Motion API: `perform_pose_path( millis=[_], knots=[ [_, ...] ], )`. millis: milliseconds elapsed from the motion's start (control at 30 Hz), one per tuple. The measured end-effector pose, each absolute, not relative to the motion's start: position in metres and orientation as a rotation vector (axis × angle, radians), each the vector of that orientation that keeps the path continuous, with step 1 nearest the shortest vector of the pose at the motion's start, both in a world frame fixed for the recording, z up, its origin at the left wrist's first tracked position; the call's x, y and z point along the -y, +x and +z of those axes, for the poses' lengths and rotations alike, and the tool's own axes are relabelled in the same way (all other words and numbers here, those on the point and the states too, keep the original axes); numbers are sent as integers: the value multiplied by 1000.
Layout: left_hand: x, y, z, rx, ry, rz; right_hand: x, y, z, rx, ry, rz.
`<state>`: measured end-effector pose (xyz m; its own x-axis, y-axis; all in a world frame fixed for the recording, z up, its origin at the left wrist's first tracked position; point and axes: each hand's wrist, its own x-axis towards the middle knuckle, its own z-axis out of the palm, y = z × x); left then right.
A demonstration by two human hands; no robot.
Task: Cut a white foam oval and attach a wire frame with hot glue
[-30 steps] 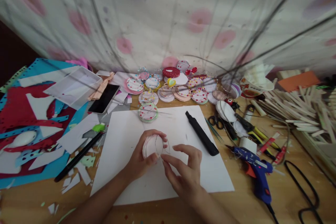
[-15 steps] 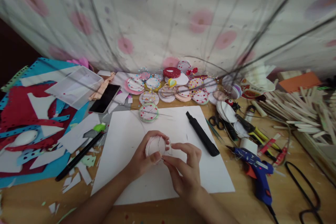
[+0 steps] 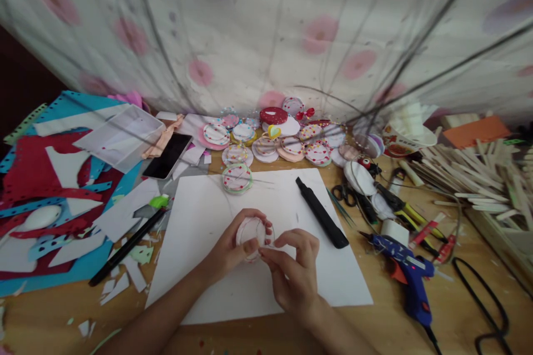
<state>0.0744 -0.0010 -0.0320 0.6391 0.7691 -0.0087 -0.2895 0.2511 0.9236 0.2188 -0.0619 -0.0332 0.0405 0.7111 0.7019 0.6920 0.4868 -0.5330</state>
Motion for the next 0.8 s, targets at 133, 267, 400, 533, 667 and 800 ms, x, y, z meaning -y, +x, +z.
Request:
perform_pose_path(
  millis=[133,267,400,533,667,800],
  knots=[
    [-1,75,-32,-496,937,754,64,217,-34,1725,-1263,7],
    [-4,75,-30,-433,716,708,68,221,-29,1796,-1197,-78],
    [-7,72,-26,-304,496,655,64,231,-29,1561,-1215,34],
    [-10,65,-27,-226,405,589,52,236,-34,1311,-1321,522],
    [-12,59,-35,-224,388,534,47,233,-34,1168,-1251,1065],
    [-15,55,-41,-349,452,466,47,227,-33,999,-1109,1460]
  ],
)
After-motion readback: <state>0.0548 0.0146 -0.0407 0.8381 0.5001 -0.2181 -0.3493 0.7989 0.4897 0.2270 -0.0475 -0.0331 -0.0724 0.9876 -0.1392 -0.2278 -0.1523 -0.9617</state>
